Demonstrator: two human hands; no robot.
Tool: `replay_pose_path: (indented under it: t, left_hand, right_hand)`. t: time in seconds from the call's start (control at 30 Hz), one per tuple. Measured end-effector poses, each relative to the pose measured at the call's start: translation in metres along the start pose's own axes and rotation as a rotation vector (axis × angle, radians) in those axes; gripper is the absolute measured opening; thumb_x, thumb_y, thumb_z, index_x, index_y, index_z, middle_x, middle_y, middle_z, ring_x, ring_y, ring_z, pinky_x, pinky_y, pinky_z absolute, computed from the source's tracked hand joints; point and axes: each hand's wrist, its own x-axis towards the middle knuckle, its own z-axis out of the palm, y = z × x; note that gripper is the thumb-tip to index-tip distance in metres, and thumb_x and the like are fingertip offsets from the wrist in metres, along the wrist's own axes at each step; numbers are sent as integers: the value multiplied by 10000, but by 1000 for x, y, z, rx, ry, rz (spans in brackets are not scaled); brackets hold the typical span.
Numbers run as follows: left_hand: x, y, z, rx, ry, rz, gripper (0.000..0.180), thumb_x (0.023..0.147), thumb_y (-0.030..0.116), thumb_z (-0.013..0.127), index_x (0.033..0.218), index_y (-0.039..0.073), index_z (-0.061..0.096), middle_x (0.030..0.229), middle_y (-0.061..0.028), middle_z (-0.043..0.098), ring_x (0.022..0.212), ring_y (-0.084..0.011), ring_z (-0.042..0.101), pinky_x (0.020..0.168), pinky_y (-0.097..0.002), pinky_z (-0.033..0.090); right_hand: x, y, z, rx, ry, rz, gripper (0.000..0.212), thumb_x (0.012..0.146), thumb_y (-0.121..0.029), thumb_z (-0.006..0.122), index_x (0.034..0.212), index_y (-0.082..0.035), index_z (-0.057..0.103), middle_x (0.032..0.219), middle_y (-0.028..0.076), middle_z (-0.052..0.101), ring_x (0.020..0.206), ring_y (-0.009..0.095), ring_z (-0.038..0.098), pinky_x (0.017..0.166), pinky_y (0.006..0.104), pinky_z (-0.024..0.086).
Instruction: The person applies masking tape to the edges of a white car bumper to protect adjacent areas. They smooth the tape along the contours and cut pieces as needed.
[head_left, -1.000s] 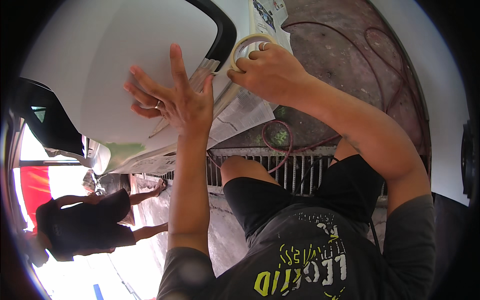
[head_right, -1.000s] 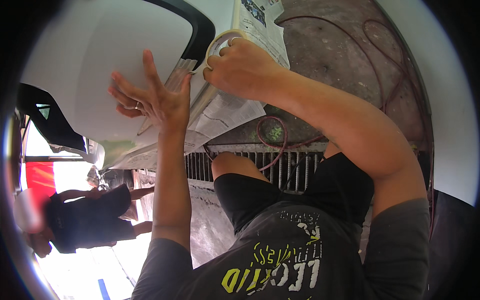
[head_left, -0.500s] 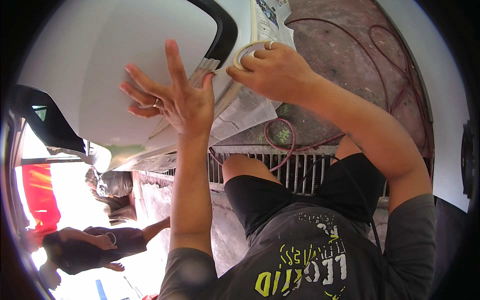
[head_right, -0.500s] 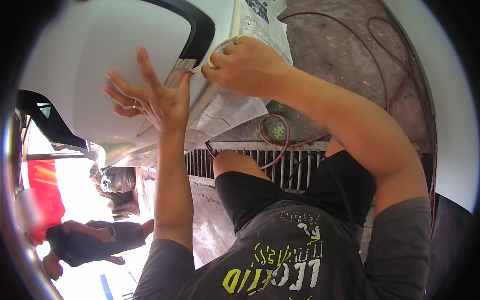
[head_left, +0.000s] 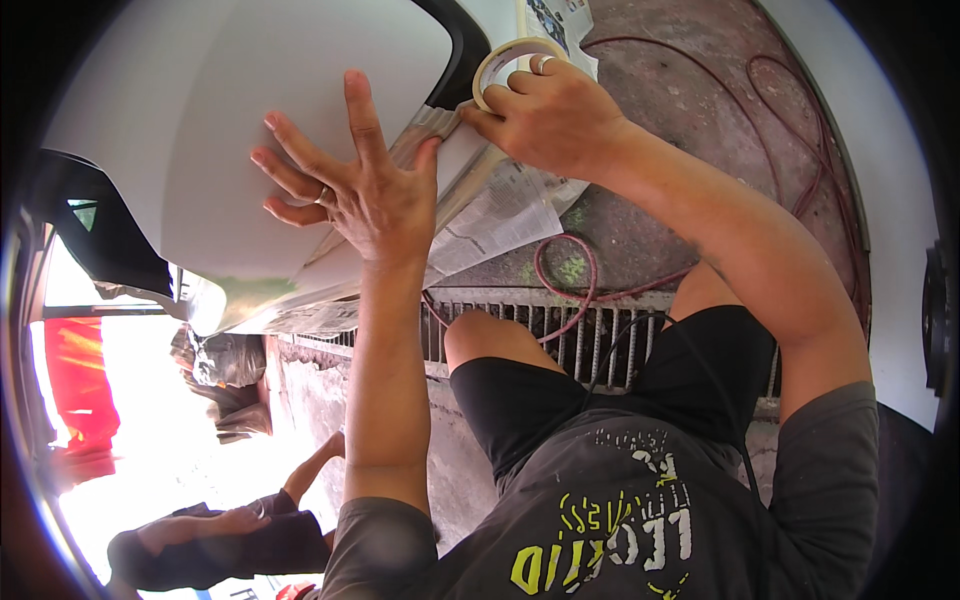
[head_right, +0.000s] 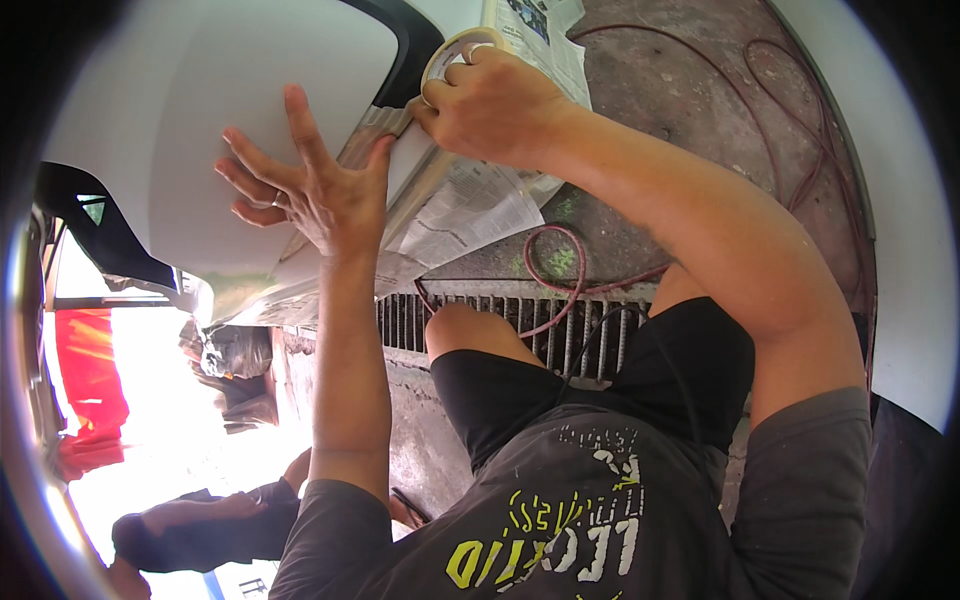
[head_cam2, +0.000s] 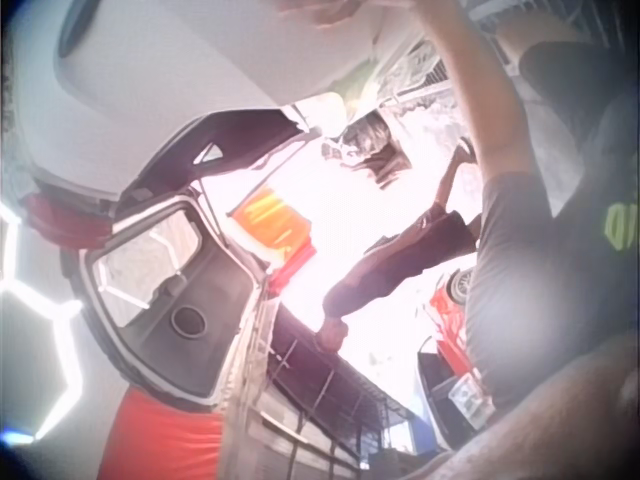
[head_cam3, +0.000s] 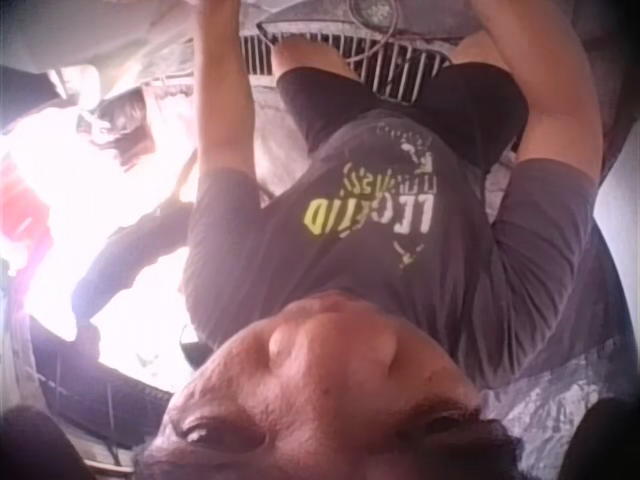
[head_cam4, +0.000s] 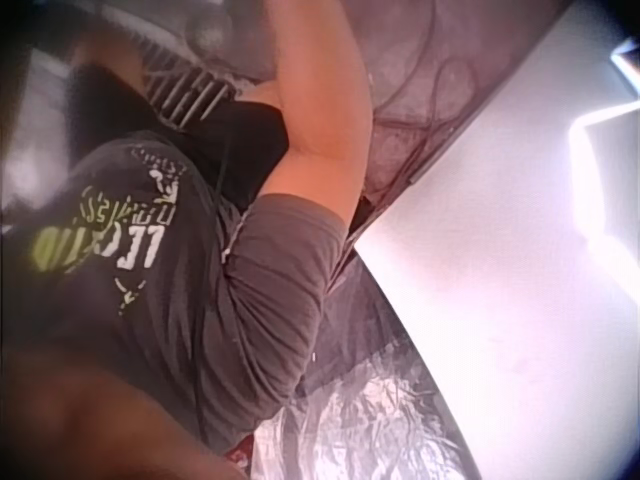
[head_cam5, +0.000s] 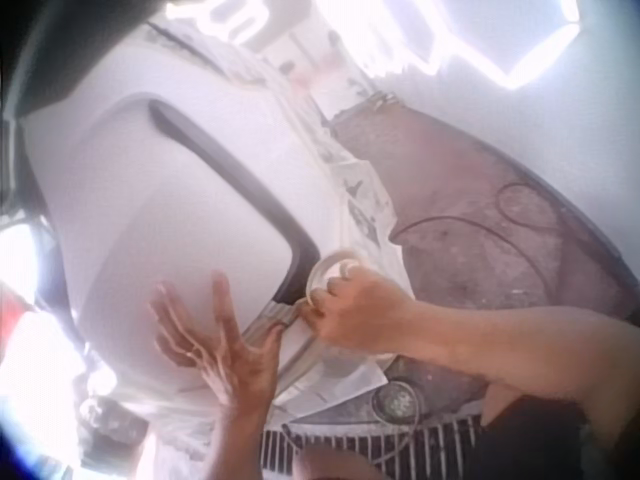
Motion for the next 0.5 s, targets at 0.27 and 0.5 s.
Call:
replay_pose_path:
  t: [0.27,0.5]
  left_hand:
    - [0,-6,2,32,29,0,1247,585,507,1035,1645,510,379,1778,-244,-26,1588,-600,-70,1110,-873,73]
    - [0,-7,0,78,24,-13,1243,574,527,1026,1639,519,385,1772,-243,-45,1574,-624,-74,1110,-880,102]
  right_hand:
    - [-11,-6,4,-24,-3,-32,330,908,-255,688,1190,-109,777,990,30,730,893,203,720,783,349,555]
    - [-10,-19,-2,5,-102,34,402,944,-260,646,1293,-92,755,1050,45,728,929,223,716,876,370,555]
